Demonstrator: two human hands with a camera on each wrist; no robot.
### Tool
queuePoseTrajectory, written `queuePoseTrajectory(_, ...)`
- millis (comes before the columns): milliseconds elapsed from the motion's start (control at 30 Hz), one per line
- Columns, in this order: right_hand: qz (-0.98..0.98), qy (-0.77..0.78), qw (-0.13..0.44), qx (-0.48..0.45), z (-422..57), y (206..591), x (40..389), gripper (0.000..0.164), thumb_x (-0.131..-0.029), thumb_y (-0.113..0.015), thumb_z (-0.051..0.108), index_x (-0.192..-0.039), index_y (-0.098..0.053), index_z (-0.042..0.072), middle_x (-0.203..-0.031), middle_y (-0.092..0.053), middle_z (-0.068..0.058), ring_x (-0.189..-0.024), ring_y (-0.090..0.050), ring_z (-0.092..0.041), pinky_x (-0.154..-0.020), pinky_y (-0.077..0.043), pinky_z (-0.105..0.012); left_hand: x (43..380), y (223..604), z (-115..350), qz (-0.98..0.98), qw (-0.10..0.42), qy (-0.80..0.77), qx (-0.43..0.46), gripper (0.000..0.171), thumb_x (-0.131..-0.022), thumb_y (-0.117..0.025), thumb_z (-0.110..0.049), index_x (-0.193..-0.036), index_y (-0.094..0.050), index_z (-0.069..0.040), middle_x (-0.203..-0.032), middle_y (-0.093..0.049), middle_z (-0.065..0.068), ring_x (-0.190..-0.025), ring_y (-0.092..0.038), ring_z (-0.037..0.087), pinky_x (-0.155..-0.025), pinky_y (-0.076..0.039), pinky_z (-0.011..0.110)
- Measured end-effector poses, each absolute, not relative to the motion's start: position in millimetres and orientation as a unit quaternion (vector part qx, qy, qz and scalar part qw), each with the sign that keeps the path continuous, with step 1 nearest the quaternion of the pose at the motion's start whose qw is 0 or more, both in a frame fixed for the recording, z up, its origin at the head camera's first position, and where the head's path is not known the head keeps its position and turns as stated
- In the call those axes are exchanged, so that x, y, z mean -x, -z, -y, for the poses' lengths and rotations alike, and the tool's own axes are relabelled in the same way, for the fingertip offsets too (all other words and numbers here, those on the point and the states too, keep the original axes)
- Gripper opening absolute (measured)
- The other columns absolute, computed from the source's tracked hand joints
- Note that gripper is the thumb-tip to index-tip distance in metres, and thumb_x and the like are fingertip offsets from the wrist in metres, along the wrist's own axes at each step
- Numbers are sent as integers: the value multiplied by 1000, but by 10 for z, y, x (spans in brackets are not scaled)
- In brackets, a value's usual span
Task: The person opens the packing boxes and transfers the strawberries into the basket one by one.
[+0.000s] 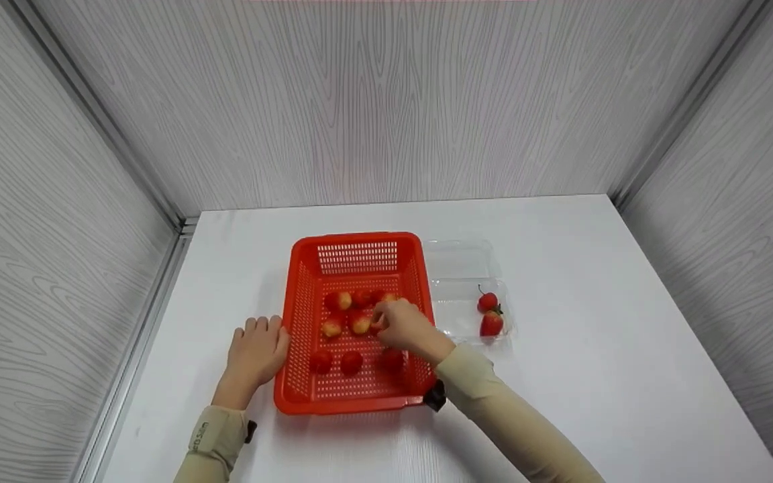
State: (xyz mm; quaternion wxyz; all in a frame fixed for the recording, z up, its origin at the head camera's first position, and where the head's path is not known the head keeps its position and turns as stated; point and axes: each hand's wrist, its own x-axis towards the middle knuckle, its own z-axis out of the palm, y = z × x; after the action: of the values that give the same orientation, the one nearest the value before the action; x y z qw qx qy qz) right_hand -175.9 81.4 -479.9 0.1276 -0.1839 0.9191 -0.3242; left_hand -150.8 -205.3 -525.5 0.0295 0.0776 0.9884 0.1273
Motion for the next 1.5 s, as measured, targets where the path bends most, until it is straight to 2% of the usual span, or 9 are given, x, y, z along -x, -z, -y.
queuePoseTrajectory(100,-917,342,99,181,-990,4688,1864,15,-83,-70,0,-98,-70,2,-91,-69,-12,-75,-60,-20,-67,-53,-34,1507,5256,2050,-989,29,-126,-77,27,-103,-34,-27,-102,-49,-4,-90,-46,14,-89,-42,33,-78,-35,50)
queuePoseTrajectory(467,-935,305,0,182,-1692,4625,2163,11,-77,-65,-1,-87,-69,-3,-71,-63,-8,-62,-55,-18,-57,-47,-33,1490,5277,2049,-988,16,-131,-80,25,-102,-35,-24,-100,-48,-4,-89,-46,14,-88,-42,33,-77,-35,49)
queuePoseTrajectory(633,-928,291,21,229,-2053,4761,2258,16,-76,-62,-8,-90,-69,-5,-79,-67,-14,-72,-61,-25,-67,-53,-41,1491,5305,2046,-988,16,-134,-78,26,-103,-34,-26,-101,-48,-3,-90,-46,14,-88,-42,33,-77,-36,49)
queuePoseTrajectory(800,-951,214,61,216,-2375,4898,2240,27,-73,-56,-15,-94,-71,-5,-91,-68,-17,-83,-63,-29,-78,-53,-46,1480,5313,2057,-987,17,-139,-76,27,-104,-33,-26,-100,-47,-4,-88,-45,13,-85,-40,32,-75,-34,48)
queuePoseTrajectory(933,-961,173,92,197,-2549,5006,2183,23,-74,-58,-16,-86,-72,-2,-82,-65,-12,-75,-58,-24,-70,-51,-41,1482,5317,2065,-987,14,-142,-74,26,-104,-32,-26,-99,-47,-4,-87,-44,13,-84,-39,32,-74,-33,47)
queuePoseTrajectory(1033,-958,179,107,198,-2632,5097,2143,24,-70,-53,-22,-76,-67,-2,-70,-55,-7,-66,-46,-19,-62,-42,-34,1484,5316,2064,-987,13,-142,-74,27,-104,-33,-26,-100,-47,-4,-88,-45,13,-85,-40,32,-75,-34,48)
queuePoseTrajectory(1167,-948,209,96,219,-2675,5217,2103,22,-70,-58,-25,-74,-63,-4,-67,-52,-9,-63,-41,-17,-59,-38,-31,1482,5313,2062,-987,15,-143,-74,27,-104,-33,-26,-102,-48,-4,-89,-45,14,-85,-40,33,-75,-34,48)
queuePoseTrajectory(1300,-946,224,90,217,-2663,5307,2069,12,-78,-74,-11,-77,-65,-3,-72,-59,-15,-63,-45,-18,-61,-42,-34,1479,5309,2063,-987,14,-142,-76,27,-104,-33,-26,-101,-48,-4,-88,-44,13,-85,-40,32,-75,-33,47)
queuePoseTrajectory(1500,-946,253,123,160,-2593,5384,2055,17,-82,-80,6,-95,-71,0,-84,-65,-12,-74,-55,-22,-73,-51,-40,1472,5298,2065,-987,4,-140,-84,26,-104,-33,-25,-99,-47,-3,-87,-44,14,-83,-40,32,-74,-34,48)
